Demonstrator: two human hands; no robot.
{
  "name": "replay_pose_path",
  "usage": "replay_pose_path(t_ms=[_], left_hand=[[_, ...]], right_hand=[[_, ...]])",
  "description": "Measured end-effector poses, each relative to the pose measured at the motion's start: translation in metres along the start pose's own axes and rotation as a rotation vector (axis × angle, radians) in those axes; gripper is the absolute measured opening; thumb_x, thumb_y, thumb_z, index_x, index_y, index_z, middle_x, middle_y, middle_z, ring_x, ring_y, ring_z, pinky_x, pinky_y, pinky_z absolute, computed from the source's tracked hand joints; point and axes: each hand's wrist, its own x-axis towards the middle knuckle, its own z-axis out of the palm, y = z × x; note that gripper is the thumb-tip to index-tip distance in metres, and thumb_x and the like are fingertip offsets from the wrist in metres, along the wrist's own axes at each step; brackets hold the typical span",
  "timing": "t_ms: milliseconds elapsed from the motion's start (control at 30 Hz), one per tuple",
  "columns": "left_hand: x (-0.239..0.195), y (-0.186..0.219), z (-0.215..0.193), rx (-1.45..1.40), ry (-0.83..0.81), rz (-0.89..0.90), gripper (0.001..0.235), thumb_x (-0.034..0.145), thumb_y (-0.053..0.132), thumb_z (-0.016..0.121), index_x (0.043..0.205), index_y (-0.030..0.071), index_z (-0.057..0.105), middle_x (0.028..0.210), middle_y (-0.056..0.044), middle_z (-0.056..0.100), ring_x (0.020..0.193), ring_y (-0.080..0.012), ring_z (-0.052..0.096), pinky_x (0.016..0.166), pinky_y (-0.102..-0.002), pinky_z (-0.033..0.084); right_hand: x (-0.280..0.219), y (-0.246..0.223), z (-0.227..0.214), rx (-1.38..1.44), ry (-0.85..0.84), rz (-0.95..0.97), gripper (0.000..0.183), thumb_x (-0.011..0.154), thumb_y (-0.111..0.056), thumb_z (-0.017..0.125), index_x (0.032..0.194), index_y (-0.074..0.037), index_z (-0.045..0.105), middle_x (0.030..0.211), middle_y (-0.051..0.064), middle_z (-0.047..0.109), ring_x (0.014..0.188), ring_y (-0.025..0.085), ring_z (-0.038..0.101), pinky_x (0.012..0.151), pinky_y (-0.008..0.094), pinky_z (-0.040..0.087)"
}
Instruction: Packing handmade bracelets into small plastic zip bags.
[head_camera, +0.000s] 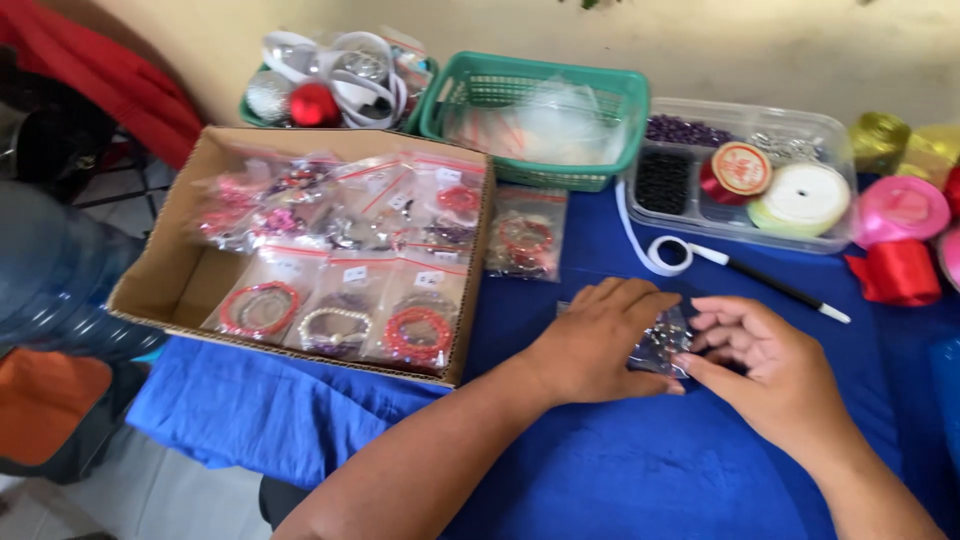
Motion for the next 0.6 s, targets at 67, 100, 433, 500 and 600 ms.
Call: replay_pose_path(t_ms=[67, 100, 433, 500, 600], left_hand=[[0.001, -0.001, -0.001, 0.008, 0.011, 0.000, 0.094, 0.070, 0.055, 0.084, 0.145, 0.006, 0.053, 0.138, -0.015, 0.057, 0.130, -0.0364, 0.053, 0.108, -0.050, 0.043], [0.001, 0.000, 0.001, 0.004, 0.011, 0.008, 0.095, 0.069, 0.056, 0.084, 0.144, 0.006, 0.052, 0.138, -0.015, 0.057, 0.129, -0.0368, 0.053, 0.108, -0.051, 0.043], [0.003, 0.003, 0.002, -0.005, -0.007, -0.040, 0.095, 0.073, 0.055, 0.083, 0.147, 0.005, 0.051, 0.139, -0.017, 0.056, 0.129, -0.0370, 0.054, 0.107, -0.051, 0.043], [0.004, 0.004, 0.002, -0.025, 0.016, -0.065, 0.095, 0.072, 0.055, 0.083, 0.145, 0.004, 0.050, 0.137, -0.017, 0.058, 0.128, -0.0375, 0.055, 0.109, -0.050, 0.043], [0.003, 0.004, 0.005, -0.016, 0.070, -0.037, 0.095, 0.072, 0.054, 0.084, 0.144, 0.002, 0.051, 0.136, -0.019, 0.058, 0.128, -0.0390, 0.055, 0.108, -0.050, 0.042]], right_hand=[[0.004, 0.001, 0.002, 0.008, 0.011, 0.009, 0.055, 0.078, 0.009, 0.074, 0.130, 0.002, 0.058, 0.107, 0.010, 0.069, 0.092, 0.013, 0.069, 0.080, 0.028, 0.058], [0.003, 0.002, 0.002, 0.013, 0.035, 0.031, 0.054, 0.079, 0.009, 0.073, 0.130, 0.002, 0.058, 0.107, 0.011, 0.070, 0.093, 0.013, 0.070, 0.082, 0.029, 0.059], [0.003, 0.014, 0.000, 0.047, 0.083, 0.113, 0.036, 0.091, 0.002, 0.062, 0.128, 0.003, 0.060, 0.109, 0.013, 0.073, 0.098, 0.017, 0.073, 0.084, 0.031, 0.059], [0.003, 0.011, 0.000, 0.124, 0.077, 0.158, 0.030, 0.100, -0.006, 0.055, 0.128, 0.002, 0.061, 0.111, 0.013, 0.074, 0.097, 0.018, 0.074, 0.080, 0.031, 0.060], [0.002, 0.002, 0.003, 0.095, 0.067, 0.173, 0.033, 0.098, -0.007, 0.058, 0.130, 0.000, 0.061, 0.112, 0.012, 0.075, 0.098, 0.016, 0.073, 0.080, 0.030, 0.059]])
